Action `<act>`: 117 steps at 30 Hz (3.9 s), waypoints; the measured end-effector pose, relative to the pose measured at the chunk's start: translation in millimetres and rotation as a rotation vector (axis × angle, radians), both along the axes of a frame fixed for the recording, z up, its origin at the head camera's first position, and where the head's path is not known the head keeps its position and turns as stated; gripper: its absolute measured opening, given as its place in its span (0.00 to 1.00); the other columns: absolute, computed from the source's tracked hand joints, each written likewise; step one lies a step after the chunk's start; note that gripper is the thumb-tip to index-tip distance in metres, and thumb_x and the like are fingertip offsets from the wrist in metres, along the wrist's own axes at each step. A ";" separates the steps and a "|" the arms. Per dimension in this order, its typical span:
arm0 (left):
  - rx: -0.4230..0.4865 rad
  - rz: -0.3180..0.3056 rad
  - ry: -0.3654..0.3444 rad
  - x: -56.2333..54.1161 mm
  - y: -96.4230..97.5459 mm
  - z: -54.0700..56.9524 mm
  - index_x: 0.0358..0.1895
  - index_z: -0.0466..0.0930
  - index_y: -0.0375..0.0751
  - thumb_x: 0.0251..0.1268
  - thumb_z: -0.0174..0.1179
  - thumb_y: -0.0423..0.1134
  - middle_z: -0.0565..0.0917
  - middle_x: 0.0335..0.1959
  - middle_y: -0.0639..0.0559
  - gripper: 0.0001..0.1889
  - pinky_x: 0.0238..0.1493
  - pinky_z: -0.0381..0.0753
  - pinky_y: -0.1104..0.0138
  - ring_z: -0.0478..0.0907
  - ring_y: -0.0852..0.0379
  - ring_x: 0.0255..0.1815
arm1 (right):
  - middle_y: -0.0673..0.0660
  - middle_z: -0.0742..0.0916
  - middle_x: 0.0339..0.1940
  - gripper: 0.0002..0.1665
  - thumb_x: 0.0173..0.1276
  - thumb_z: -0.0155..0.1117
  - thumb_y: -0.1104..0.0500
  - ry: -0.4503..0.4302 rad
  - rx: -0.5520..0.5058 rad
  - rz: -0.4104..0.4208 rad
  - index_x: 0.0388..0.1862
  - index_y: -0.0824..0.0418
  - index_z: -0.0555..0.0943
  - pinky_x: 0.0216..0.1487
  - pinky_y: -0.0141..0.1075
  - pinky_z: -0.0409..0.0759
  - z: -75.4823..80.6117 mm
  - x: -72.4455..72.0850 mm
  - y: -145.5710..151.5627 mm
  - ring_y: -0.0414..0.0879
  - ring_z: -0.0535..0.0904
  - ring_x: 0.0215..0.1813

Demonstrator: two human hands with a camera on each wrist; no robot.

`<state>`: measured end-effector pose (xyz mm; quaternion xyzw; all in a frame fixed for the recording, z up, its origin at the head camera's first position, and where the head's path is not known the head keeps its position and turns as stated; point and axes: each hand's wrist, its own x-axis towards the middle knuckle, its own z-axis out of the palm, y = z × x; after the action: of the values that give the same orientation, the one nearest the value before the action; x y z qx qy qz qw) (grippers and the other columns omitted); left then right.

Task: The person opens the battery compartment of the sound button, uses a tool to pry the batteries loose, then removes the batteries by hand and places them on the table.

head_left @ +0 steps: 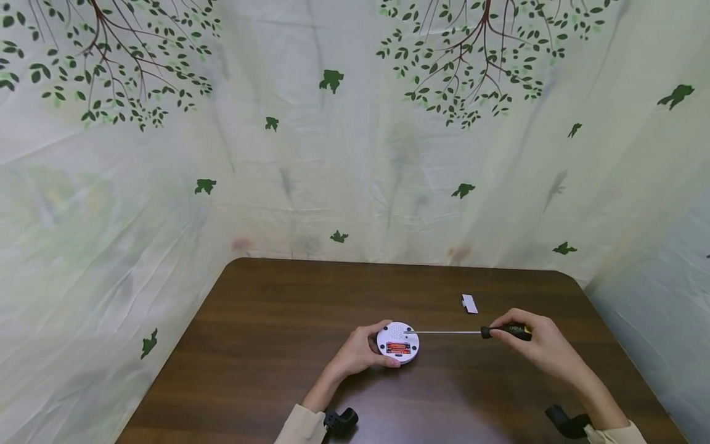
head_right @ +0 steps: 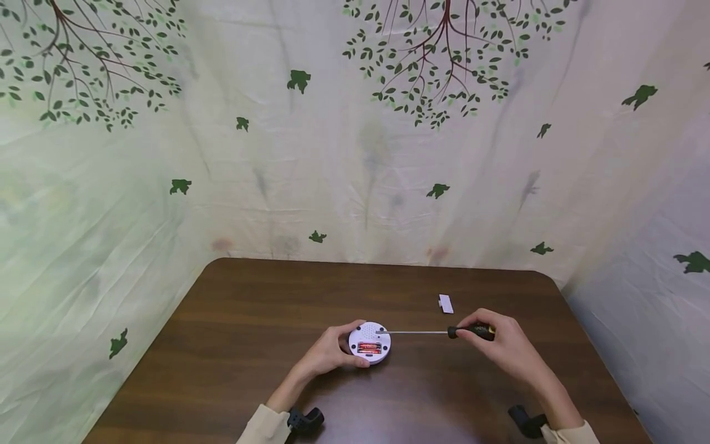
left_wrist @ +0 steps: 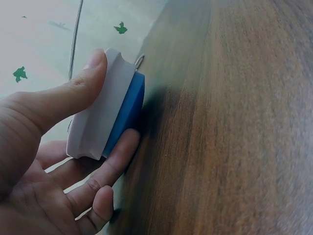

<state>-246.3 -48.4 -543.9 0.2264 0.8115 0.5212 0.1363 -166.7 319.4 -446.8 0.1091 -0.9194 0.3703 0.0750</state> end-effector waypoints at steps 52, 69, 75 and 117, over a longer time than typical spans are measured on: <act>-0.004 0.005 0.036 4.3 1.6 -0.2 0.73 0.72 0.32 0.47 0.83 0.36 0.85 0.58 0.38 0.46 0.32 0.75 0.75 0.75 0.63 0.32 | 0.57 0.89 0.38 0.06 0.70 0.72 0.56 -0.219 -0.093 0.183 0.39 0.57 0.88 0.30 0.33 0.72 14.5 -33.5 1.1 0.37 0.72 0.29; 0.028 0.002 -0.012 -0.4 2.3 -3.8 0.73 0.72 0.34 0.49 0.83 0.36 0.88 0.49 0.41 0.45 0.33 0.77 0.75 0.78 0.66 0.32 | 0.48 0.78 0.26 0.21 0.75 0.67 0.51 -0.464 -0.286 -0.007 0.50 0.70 0.86 0.29 0.37 0.73 -24.5 -10.2 20.2 0.38 0.69 0.25; 0.024 0.009 -0.013 0.7 3.6 -3.0 0.72 0.74 0.36 0.48 0.83 0.35 0.88 0.46 0.43 0.44 0.33 0.77 0.74 0.79 0.63 0.31 | 0.47 0.74 0.20 0.21 0.75 0.66 0.51 -0.484 -0.291 -0.025 0.52 0.70 0.85 0.28 0.38 0.71 -23.7 -7.7 21.1 0.38 0.67 0.23; -0.078 0.093 0.118 6.2 4.3 0.0 0.68 0.80 0.41 0.37 0.88 0.45 0.89 0.54 0.46 0.47 0.47 0.76 0.73 0.76 0.65 0.41 | 0.41 0.85 0.36 0.11 0.64 0.77 0.62 0.080 0.252 0.375 0.34 0.48 0.83 0.35 0.31 0.76 71.2 -19.6 -52.0 0.30 0.78 0.35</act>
<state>-240.1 -44.0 -543.9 0.2131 0.8475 0.4808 0.0725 -186.3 267.4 -375.6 0.3012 -0.9183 0.2556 0.0269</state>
